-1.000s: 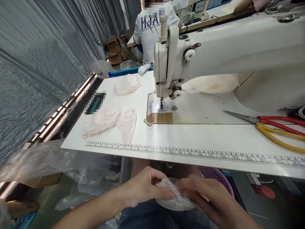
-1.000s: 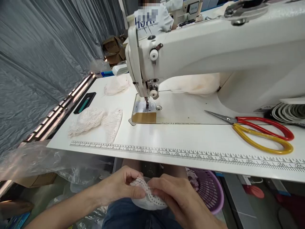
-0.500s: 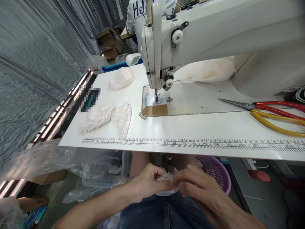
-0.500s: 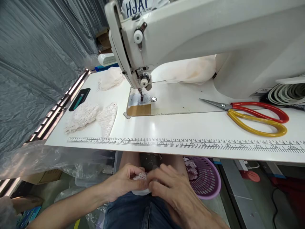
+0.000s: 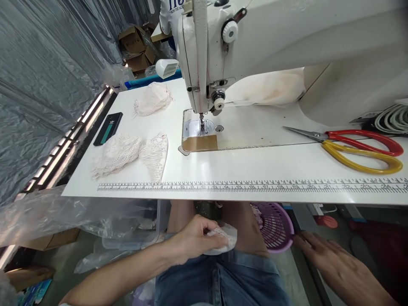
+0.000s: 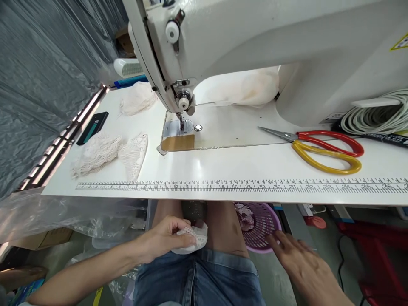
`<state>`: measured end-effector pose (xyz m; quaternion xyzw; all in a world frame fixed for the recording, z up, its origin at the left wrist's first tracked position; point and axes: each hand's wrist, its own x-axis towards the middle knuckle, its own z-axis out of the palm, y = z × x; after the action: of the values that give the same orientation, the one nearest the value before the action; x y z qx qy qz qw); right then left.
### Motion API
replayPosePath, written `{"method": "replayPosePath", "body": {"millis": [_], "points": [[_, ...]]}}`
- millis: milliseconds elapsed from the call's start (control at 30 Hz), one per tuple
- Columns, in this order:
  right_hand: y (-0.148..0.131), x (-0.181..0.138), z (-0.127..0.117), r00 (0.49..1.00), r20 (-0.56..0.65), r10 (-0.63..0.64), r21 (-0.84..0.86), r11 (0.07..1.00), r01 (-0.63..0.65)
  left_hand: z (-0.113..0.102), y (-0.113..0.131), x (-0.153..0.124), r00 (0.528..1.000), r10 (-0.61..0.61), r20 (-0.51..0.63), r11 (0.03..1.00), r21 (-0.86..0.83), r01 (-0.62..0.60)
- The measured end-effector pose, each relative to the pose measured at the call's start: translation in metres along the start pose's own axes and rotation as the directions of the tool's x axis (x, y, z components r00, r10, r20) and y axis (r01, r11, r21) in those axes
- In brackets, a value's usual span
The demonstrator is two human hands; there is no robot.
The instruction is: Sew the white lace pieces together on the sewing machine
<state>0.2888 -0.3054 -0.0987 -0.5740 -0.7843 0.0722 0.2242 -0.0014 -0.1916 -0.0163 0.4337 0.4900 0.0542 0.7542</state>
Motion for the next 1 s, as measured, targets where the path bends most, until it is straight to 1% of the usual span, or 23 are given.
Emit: {"method": "replayPosePath", "body": {"millis": [33,67,100,133,200,267,300,333,400,433,467,500,533,567,600,633,667,700,733,767,800,867,1000], "points": [[-0.008,0.005,-0.003,0.996,0.075,0.041,0.019,0.999,-0.043,0.001,0.001,0.0,0.999,-0.031,0.011,0.999,-0.032,0.031],[-0.02,0.014,-0.007,0.989,0.143,0.047,0.091,0.994,-0.06,0.002,0.001,-0.001,0.998,-0.053,0.019,0.997,-0.055,0.054],[-0.034,0.026,-0.011,0.981,0.188,0.041,0.2,0.977,-0.08,0.004,0.002,-0.002,0.998,-0.063,0.025,0.995,-0.069,0.065],[-0.049,0.04,-0.015,0.975,0.221,0.015,0.31,0.947,-0.084,0.004,0.002,-0.003,0.998,-0.059,0.029,0.995,-0.073,0.061],[-0.072,0.066,-0.017,0.978,0.207,0.029,0.414,0.903,-0.114,0.005,0.003,-0.005,0.999,-0.009,0.042,0.999,-0.041,0.011],[-0.085,0.086,-0.015,0.963,0.27,0.013,0.497,0.855,-0.151,0.004,0.003,-0.009,0.996,0.073,0.06,0.996,0.054,-0.077],[-0.089,0.092,-0.012,0.952,0.307,0.005,0.521,0.836,-0.172,0.003,0.002,-0.012,0.991,0.122,0.058,0.983,0.129,-0.128],[-0.091,0.096,-0.009,0.942,0.337,-0.004,0.533,0.825,-0.187,0.002,0.001,-0.014,0.984,0.174,0.043,0.959,0.22,-0.179],[-0.093,0.097,-0.004,0.944,0.33,-0.017,0.529,0.831,-0.17,0.001,-0.002,-0.018,0.951,0.308,-0.011,0.862,0.426,-0.274],[-0.094,0.096,-0.003,0.951,0.306,-0.034,0.521,0.843,-0.138,0.001,-0.005,-0.019,0.915,0.402,-0.033,0.783,0.531,-0.325],[-0.095,0.094,-0.003,0.958,0.28,-0.062,0.518,0.85,-0.096,0.002,-0.008,-0.02,0.857,0.514,-0.037,0.676,0.633,-0.377],[-0.096,0.092,-0.004,0.96,0.263,-0.099,0.528,0.847,-0.057,0.002,-0.012,-0.02,0.774,0.633,-0.013,0.538,0.727,-0.428],[-0.097,0.089,-0.005,0.957,0.259,-0.132,0.559,0.828,-0.038,0.002,-0.015,-0.02,0.667,0.744,0.046,0.371,0.801,-0.47],[-0.097,0.087,-0.007,0.953,0.266,-0.144,0.611,0.79,-0.051,0.002,-0.018,-0.02,0.546,0.828,0.129,0.192,0.85,-0.491],[-0.097,0.085,-0.009,0.95,0.285,-0.131,0.674,0.732,-0.101,0.002,-0.021,-0.021,0.43,0.874,0.226,0.019,0.868,-0.496],[-0.097,0.085,-0.011,0.945,0.312,-0.094,0.734,0.655,-0.177,0.001,-0.023,-0.021,0.329,0.887,0.324,-0.131,0.859,-0.494],[-0.097,0.085,-0.012,0.936,0.348,-0.045,0.779,0.569,-0.263,-0.001,-0.024,-0.022,0.252,0.878,0.407,-0.246,0.835,-0.491],[-0.097,0.085,-0.013,0.921,0.389,-0.002,0.806,0.485,-0.339,-0.002,-0.025,-0.022,0.191,0.864,0.467,-0.328,0.807,-0.491],[-0.098,0.086,-0.013,0.904,0.426,0.027,0.817,0.417,-0.398,-0.004,-0.025,-0.023,0.147,0.85,0.505,-0.379,0.782,-0.494],[-0.099,0.087,-0.012,0.89,0.455,0.038,0.818,0.376,-0.435,-0.005,-0.026,-0.024,0.113,0.843,0.526,-0.412,0.765,-0.495],[-0.1,0.088,-0.011,0.881,0.472,0.031,0.817,0.36,-0.451,-0.006,-0.026,-0.024,0.086,0.842,0.532,-0.428,0.757,-0.493],[-0.103,0.088,-0.008,0.875,0.484,0.001,0.81,0.378,-0.449,-0.007,-0.026,-0.025,0.052,0.852,0.521,-0.435,0.759,-0.484],[-0.109,0.086,-0.002,0.891,0.451,-0.044,0.806,0.448,-0.386,-0.006,-0.03,-0.024,0.012,0.856,0.516,-0.453,0.763,-0.461]]}}
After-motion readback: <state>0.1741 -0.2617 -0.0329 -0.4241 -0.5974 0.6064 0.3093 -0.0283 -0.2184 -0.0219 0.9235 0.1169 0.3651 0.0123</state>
